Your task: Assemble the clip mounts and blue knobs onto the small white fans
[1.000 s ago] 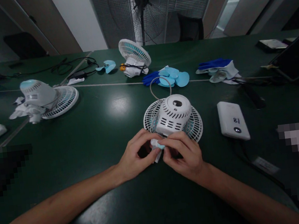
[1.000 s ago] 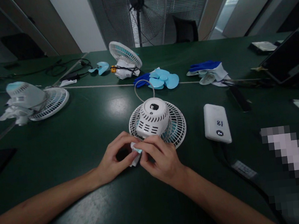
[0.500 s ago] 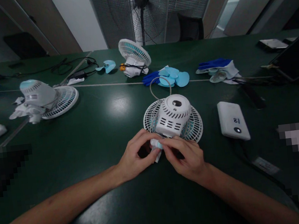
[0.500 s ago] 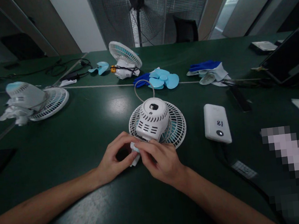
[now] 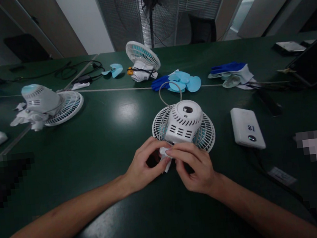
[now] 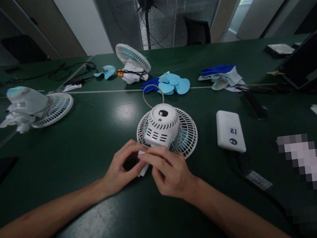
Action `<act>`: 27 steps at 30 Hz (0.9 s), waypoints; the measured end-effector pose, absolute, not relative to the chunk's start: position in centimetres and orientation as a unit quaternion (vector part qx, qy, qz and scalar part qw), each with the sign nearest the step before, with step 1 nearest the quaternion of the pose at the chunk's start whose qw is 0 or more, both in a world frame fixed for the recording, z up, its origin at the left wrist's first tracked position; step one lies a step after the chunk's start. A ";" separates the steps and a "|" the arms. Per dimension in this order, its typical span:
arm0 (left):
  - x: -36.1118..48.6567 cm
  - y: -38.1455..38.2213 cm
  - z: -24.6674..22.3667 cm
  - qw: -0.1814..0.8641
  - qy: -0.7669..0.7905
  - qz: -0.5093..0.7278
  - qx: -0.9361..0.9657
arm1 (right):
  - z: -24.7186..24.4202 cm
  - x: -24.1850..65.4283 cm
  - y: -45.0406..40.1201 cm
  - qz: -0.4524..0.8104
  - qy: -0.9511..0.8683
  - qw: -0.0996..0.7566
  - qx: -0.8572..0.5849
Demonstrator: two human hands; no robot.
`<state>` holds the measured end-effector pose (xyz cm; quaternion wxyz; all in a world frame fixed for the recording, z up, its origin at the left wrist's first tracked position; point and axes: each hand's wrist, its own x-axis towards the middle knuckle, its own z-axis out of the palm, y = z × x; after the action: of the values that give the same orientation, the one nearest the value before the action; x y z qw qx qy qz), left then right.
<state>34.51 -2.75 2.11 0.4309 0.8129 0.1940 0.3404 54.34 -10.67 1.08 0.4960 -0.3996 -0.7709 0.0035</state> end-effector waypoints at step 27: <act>34.5 -2.8 2.2 0.447 0.186 0.335 0.809 | 1.0 54.3 -11.0 -0.011 -0.757 0.507 -0.413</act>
<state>34.49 -2.79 2.19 0.4467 0.8086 0.1860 0.3346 54.31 -10.96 1.04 0.5067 -0.4128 -0.7568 -0.0113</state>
